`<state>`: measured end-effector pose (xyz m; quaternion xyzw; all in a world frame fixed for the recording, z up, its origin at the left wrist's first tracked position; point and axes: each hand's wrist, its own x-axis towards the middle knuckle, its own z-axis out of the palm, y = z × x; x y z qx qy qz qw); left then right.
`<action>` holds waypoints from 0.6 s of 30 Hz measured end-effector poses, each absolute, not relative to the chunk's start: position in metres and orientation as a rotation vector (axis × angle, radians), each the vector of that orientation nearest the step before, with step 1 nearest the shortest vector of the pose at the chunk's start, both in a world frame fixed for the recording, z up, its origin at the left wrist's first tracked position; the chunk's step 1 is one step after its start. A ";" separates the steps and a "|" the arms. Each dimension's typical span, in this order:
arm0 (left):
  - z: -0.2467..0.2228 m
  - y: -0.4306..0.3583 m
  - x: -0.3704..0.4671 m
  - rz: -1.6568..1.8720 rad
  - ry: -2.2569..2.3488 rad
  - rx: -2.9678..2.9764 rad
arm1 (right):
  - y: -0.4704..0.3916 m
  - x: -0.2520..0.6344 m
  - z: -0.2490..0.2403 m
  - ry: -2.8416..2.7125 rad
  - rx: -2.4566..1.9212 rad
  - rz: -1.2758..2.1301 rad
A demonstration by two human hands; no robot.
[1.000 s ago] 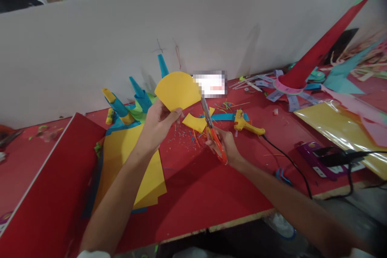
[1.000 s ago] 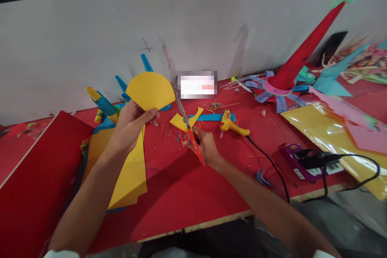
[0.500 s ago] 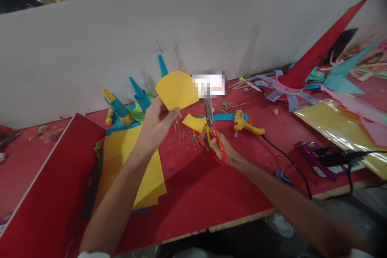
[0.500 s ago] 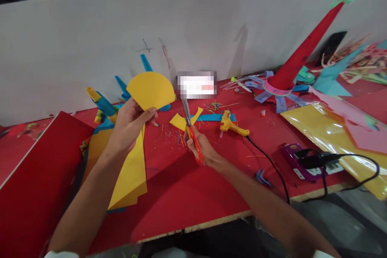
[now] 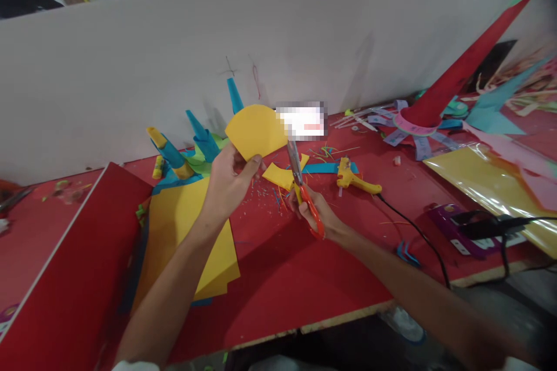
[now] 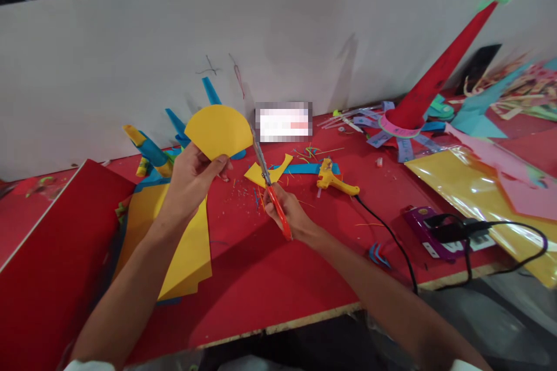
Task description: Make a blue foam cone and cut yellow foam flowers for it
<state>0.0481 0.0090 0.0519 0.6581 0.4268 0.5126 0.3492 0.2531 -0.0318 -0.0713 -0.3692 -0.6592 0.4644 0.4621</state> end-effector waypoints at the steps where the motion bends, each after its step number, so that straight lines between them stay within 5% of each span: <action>1: 0.052 0.009 0.048 1.332 1.096 1.704 | -0.032 0.253 -0.072 -1.625 -0.915 1.130; 18: 0.053 0.004 0.052 1.256 0.995 1.654 | -0.029 0.251 -0.075 -1.554 -0.966 1.107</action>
